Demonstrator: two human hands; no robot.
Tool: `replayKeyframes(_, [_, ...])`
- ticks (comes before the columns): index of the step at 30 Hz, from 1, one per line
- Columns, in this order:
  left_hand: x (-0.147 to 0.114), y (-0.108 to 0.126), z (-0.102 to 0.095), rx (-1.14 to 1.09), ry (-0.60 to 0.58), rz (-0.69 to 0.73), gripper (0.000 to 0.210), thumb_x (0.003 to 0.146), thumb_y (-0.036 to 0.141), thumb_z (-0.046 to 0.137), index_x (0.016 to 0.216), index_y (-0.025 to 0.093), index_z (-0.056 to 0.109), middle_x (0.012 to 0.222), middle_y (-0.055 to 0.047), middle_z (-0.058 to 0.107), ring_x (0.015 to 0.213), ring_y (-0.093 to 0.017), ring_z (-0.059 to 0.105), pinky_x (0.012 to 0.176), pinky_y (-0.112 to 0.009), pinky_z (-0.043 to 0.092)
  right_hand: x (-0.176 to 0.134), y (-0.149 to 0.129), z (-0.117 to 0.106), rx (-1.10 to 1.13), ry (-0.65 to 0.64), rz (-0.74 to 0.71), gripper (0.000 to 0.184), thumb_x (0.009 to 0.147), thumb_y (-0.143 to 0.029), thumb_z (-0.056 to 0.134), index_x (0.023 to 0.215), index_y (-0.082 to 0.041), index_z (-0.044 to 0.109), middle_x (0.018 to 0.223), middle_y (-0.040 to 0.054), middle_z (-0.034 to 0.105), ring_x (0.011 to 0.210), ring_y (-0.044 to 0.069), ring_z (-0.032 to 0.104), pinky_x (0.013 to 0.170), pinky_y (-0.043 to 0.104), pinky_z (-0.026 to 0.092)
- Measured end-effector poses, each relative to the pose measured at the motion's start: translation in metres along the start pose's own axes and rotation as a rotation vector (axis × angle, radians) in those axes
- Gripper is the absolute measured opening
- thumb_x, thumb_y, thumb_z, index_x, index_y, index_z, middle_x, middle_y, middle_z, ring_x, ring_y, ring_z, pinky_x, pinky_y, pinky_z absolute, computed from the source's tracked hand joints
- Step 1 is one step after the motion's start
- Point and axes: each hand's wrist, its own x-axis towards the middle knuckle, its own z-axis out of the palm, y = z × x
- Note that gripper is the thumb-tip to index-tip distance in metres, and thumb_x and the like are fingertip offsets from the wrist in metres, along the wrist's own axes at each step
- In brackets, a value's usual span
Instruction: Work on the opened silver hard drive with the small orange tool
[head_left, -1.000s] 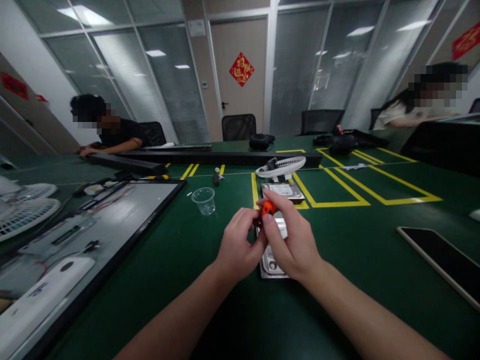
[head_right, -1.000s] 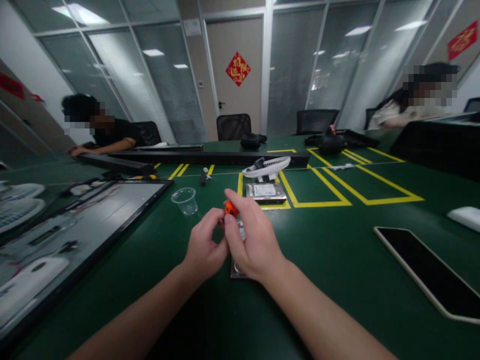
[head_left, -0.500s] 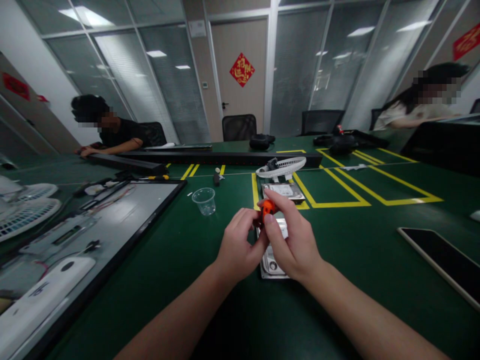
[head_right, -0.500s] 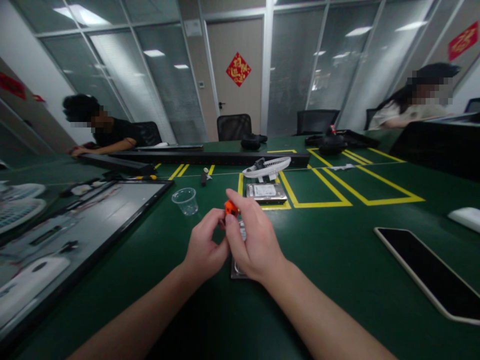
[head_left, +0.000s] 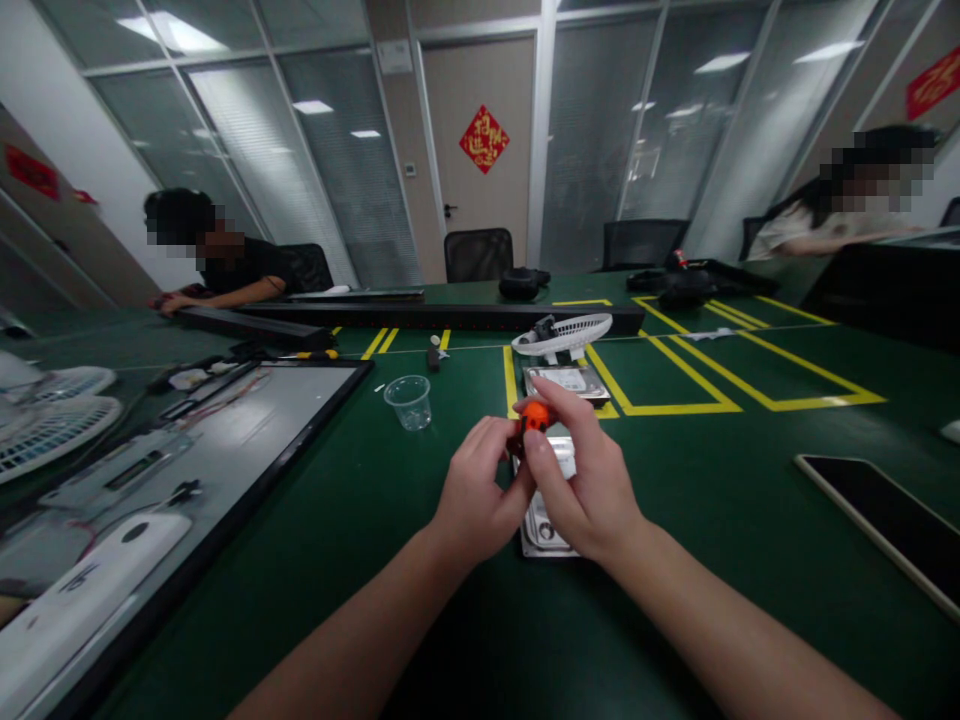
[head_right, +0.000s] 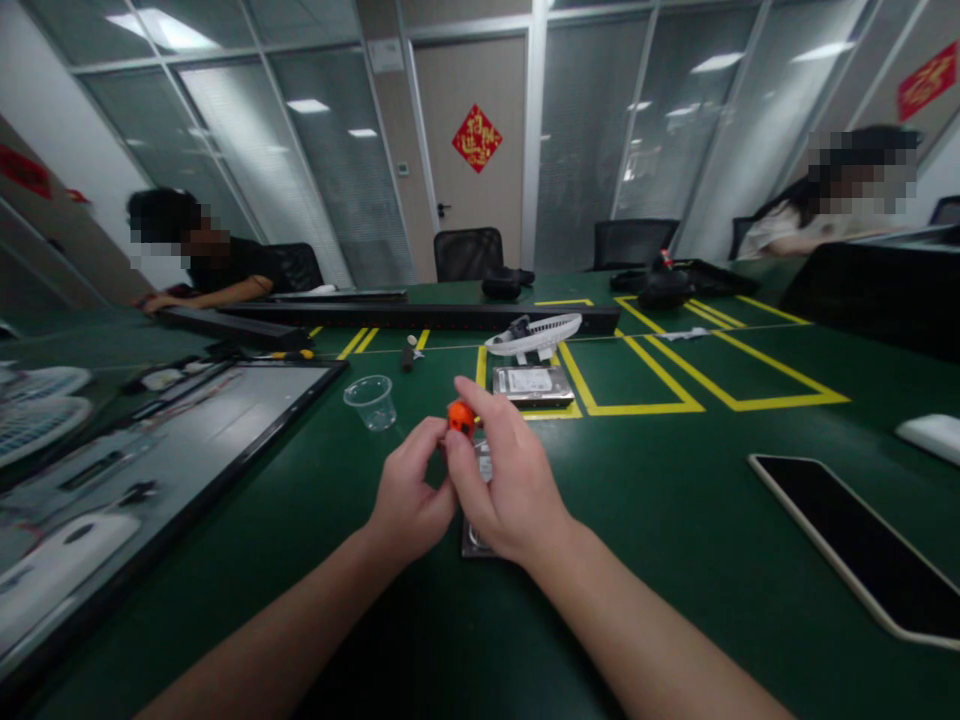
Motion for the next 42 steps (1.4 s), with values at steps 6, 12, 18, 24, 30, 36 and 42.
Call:
replayKeyframes(6, [-0.0002,0.0001,0.0001,0.006,0.013,-0.011,0.012,0.093,0.016,0.061,0.103,0.021,0.057,0.09,-0.003,0.061,0.08,-0.018,0.057,0.072,-0.031,0.045,0.0023,-0.0013,-0.0011,-0.033,0.002,-0.011,0.036,0.102,-0.022,0.054,0.137,-0.023,0.052,0.12,0.0108,0.069,0.11,0.024,0.069,0.093,0.043,0.06])
replayKeyframes(12, [-0.0028,-0.0055,0.0024,0.016,0.031,-0.029,0.022,0.085,0.012,0.067,0.103,0.021,0.059,0.094,-0.003,0.064,0.084,-0.019,0.059,0.075,-0.032,0.048,0.0009,-0.0007,0.0017,-0.048,0.054,0.021,0.032,0.097,-0.027,0.066,0.126,-0.023,0.054,0.108,0.0082,0.068,0.097,0.022,0.07,0.084,0.039,0.061])
replayKeyframes(18, [-0.0008,-0.001,0.0012,-0.009,-0.021,-0.014,0.006,0.095,0.016,0.058,0.097,0.021,0.056,0.091,-0.004,0.062,0.082,-0.019,0.057,0.073,-0.032,0.047,0.0002,-0.0016,-0.0002,0.003,-0.018,-0.007,0.046,0.103,-0.021,0.051,0.148,-0.026,0.045,0.122,0.0097,0.069,0.113,0.024,0.068,0.097,0.045,0.059])
replayKeyframes(24, [-0.0011,-0.0006,0.0015,0.006,0.042,-0.019,0.018,0.088,0.016,0.066,0.103,0.021,0.057,0.089,-0.002,0.06,0.078,-0.018,0.055,0.071,-0.031,0.045,0.0008,-0.0009,-0.001,-0.033,0.008,0.003,0.036,0.101,-0.022,0.055,0.137,-0.022,0.052,0.118,0.0106,0.068,0.107,0.024,0.07,0.093,0.042,0.06])
replayKeyframes(30, [-0.002,-0.0035,0.002,-0.004,0.005,-0.016,0.016,0.087,0.012,0.064,0.098,0.021,0.058,0.093,-0.004,0.064,0.085,-0.02,0.059,0.076,-0.033,0.048,-0.0002,-0.0006,0.0017,-0.034,0.041,0.045,0.035,0.098,-0.027,0.064,0.131,-0.024,0.052,0.112,0.009,0.069,0.101,0.024,0.071,0.087,0.042,0.061])
replayKeyframes(36, [-0.001,0.0,0.0009,0.008,-0.022,-0.004,0.004,0.096,0.016,0.057,0.097,0.021,0.057,0.089,-0.004,0.061,0.082,-0.019,0.057,0.074,-0.032,0.047,0.0001,-0.0014,-0.0009,0.01,-0.026,-0.003,0.044,0.104,-0.022,0.048,0.148,-0.026,0.047,0.125,0.01,0.069,0.116,0.025,0.068,0.098,0.047,0.058])
replayKeyframes(42, [-0.0023,-0.002,0.0011,0.002,0.038,-0.017,0.02,0.085,0.012,0.067,0.101,0.021,0.058,0.091,-0.002,0.062,0.081,-0.018,0.057,0.073,-0.032,0.046,0.0018,-0.0011,0.0002,-0.051,0.034,0.021,0.028,0.1,-0.027,0.061,0.126,-0.023,0.055,0.111,0.0089,0.069,0.1,0.023,0.071,0.086,0.04,0.061])
